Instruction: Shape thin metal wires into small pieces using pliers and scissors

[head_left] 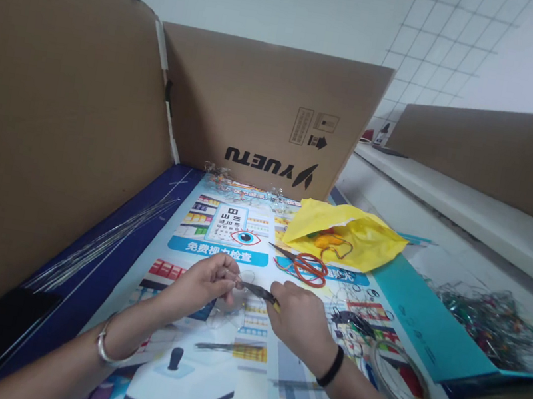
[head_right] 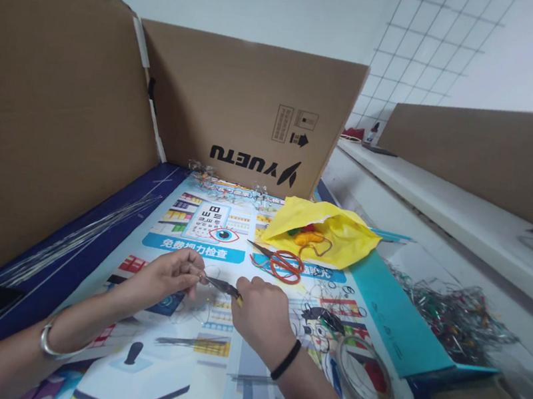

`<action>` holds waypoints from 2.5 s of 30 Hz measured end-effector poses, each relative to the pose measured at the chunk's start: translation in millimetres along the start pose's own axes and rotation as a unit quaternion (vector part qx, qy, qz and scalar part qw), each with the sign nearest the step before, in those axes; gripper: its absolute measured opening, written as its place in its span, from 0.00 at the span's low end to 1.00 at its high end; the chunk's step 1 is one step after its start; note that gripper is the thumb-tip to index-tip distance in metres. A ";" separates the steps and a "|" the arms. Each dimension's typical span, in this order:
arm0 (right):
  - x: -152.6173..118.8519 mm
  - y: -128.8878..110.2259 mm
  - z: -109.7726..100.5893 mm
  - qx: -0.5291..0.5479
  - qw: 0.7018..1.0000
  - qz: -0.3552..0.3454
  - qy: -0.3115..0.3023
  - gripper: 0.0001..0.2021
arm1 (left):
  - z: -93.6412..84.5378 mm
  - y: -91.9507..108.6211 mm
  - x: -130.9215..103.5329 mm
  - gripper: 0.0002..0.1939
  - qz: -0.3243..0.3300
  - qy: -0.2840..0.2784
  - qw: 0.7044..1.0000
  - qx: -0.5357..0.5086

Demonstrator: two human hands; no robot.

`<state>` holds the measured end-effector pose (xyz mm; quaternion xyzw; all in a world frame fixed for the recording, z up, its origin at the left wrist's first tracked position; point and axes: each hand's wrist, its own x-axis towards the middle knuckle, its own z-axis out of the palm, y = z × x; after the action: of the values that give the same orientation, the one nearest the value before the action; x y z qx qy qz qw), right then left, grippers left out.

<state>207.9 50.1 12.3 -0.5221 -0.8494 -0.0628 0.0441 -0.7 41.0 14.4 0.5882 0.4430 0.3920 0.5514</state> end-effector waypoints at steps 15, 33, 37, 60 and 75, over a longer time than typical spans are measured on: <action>1.0 -0.8 1.2 -0.002 1.000 -0.003 -0.027 0.07 | 5.2 0.8 -3.1 0.17 0.002 0.060 0.997 0.042; -2.5 -18.9 2.7 0.009 0.997 -0.074 -0.012 0.20 | -48.2 33.0 -0.8 0.15 0.076 0.266 0.959 0.067; -2.6 -32.7 -5.0 -0.032 0.995 -0.095 -0.028 0.21 | -59.1 32.5 -1.4 0.15 0.077 0.259 0.961 0.065; 2.9 -49.5 4.5 -0.121 0.980 -0.156 0.036 0.14 | -72.5 21.9 3.0 0.12 0.031 0.187 0.982 0.009; -2.4 -28.3 -0.6 -0.086 0.979 -0.177 0.048 0.14 | -72.7 -2.6 9.3 0.15 -0.026 0.141 0.989 0.024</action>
<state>183.8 35.3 10.8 -0.3617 -0.9167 -0.1673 0.0285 -67.2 71.8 17.6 0.5284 0.5407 0.4463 0.4787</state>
